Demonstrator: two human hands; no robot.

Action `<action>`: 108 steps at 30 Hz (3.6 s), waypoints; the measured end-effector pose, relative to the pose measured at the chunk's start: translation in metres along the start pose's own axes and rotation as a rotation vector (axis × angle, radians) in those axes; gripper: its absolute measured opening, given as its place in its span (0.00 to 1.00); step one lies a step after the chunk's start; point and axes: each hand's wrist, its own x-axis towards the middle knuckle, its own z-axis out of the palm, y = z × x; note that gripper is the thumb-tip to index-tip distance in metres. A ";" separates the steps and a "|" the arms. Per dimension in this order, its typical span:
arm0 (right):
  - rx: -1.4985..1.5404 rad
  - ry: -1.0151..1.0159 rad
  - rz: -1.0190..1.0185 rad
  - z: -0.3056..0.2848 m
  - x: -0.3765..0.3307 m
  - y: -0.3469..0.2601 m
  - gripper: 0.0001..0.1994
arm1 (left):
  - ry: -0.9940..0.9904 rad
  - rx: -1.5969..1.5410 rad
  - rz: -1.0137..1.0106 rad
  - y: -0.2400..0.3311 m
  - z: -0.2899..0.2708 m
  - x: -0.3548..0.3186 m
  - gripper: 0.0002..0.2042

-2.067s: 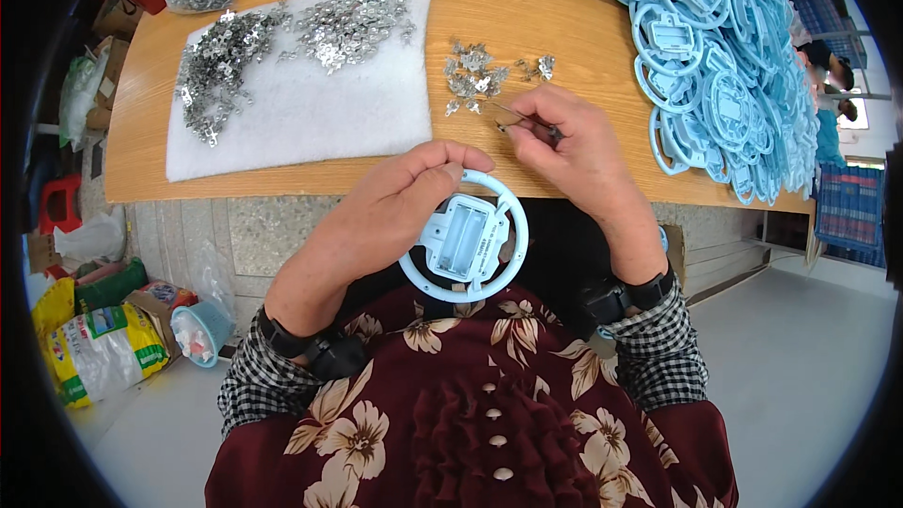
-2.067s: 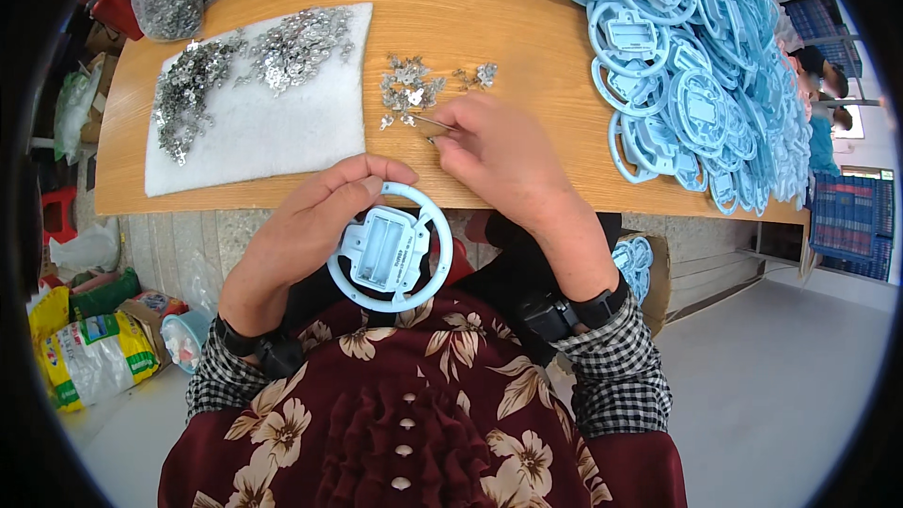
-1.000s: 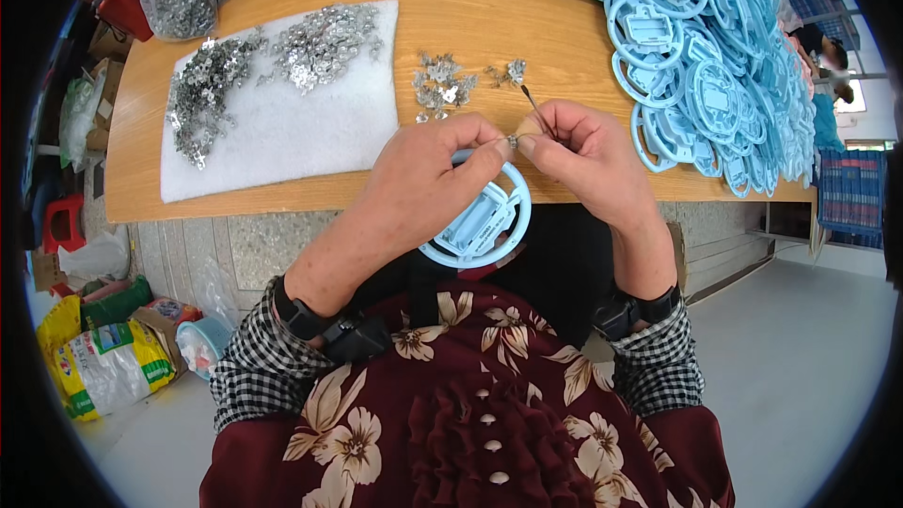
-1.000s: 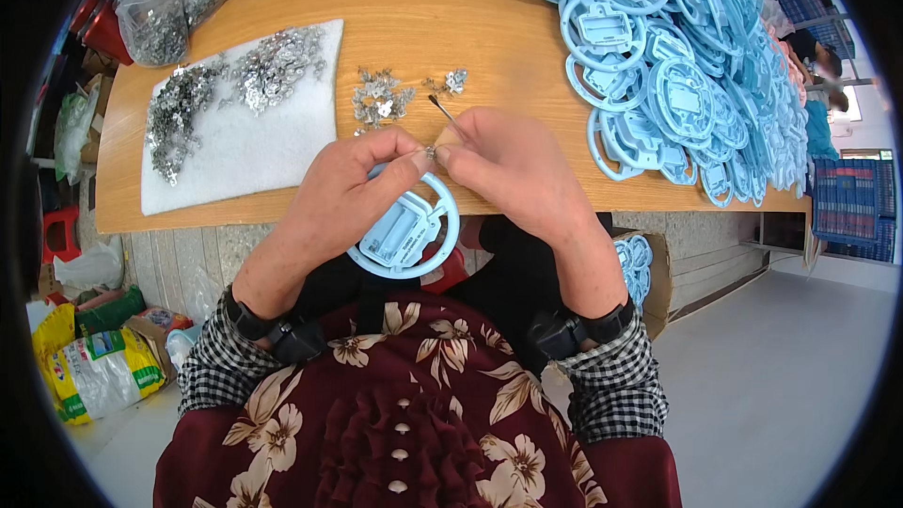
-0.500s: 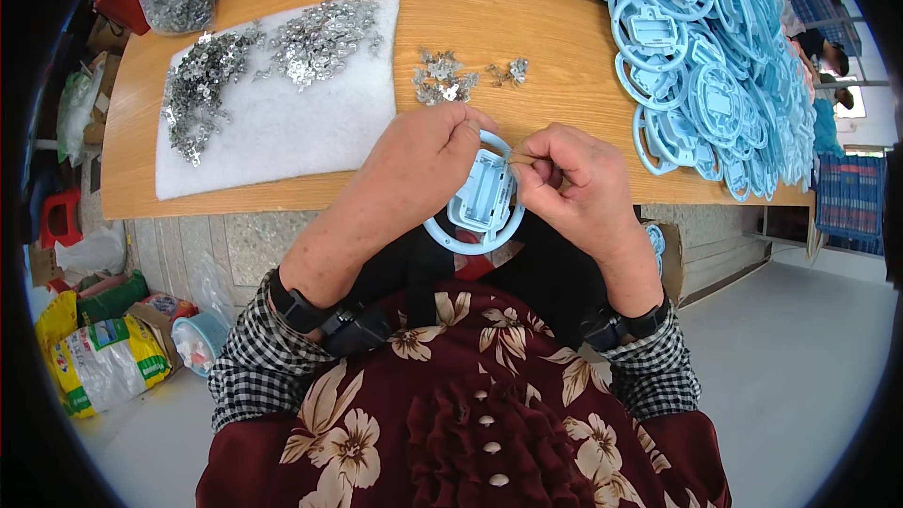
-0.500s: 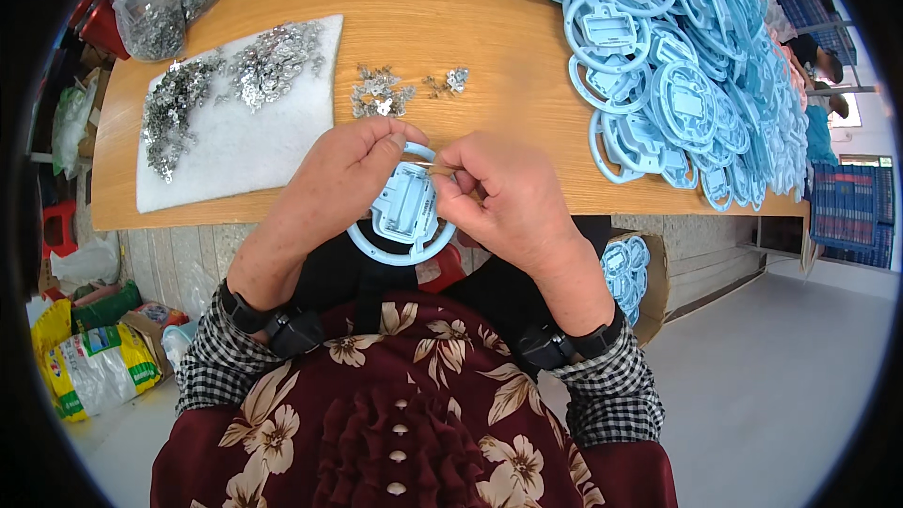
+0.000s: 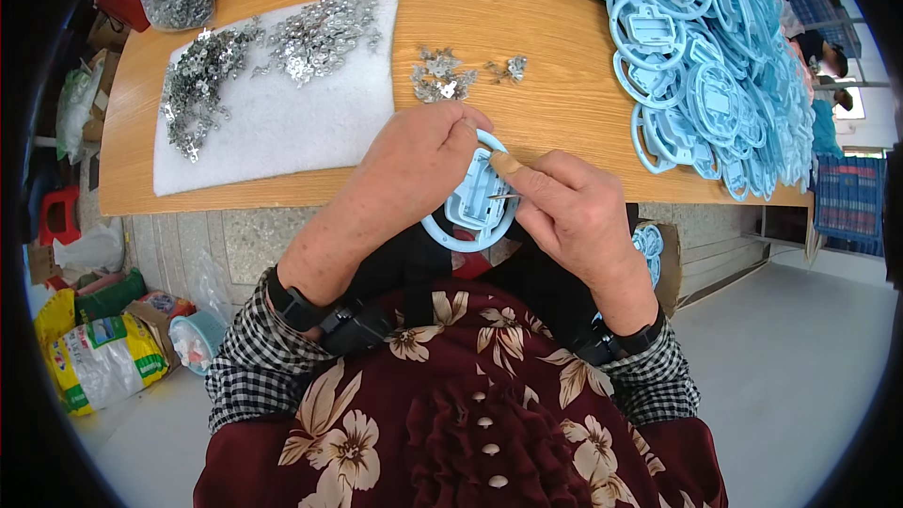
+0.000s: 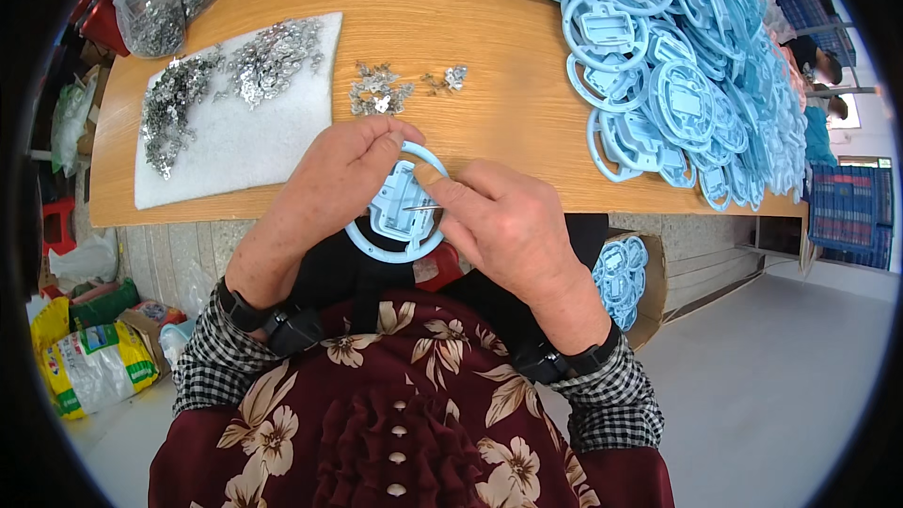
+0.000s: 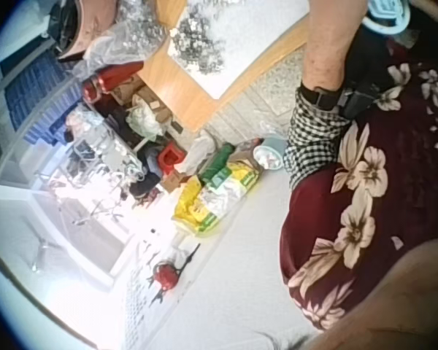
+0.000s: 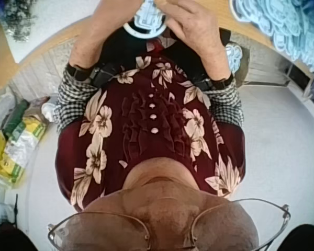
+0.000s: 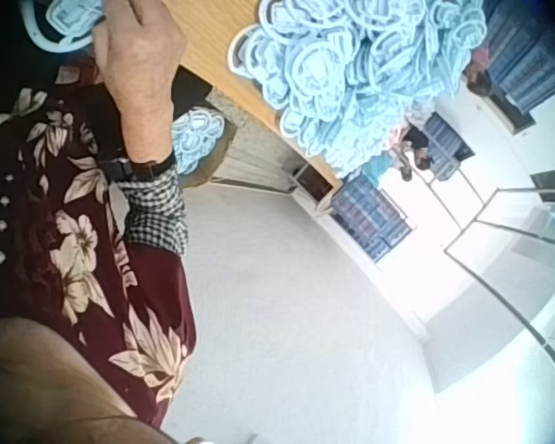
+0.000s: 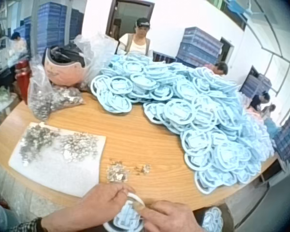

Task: Assembling small silver metal components into light blue circular plastic frames using a needle tool.

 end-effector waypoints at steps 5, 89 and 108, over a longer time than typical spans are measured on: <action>0.455 0.281 0.463 0.015 -0.006 0.003 0.11 | -0.078 -0.258 -0.036 0.004 -0.001 -0.008 0.14; 0.678 0.148 1.198 -0.130 -0.250 0.052 0.11 | -0.379 -0.306 -0.159 0.076 -0.030 -0.005 0.31; 0.241 0.266 0.812 -0.060 -0.137 0.021 0.08 | 0.186 1.515 0.350 0.030 -0.142 0.205 0.11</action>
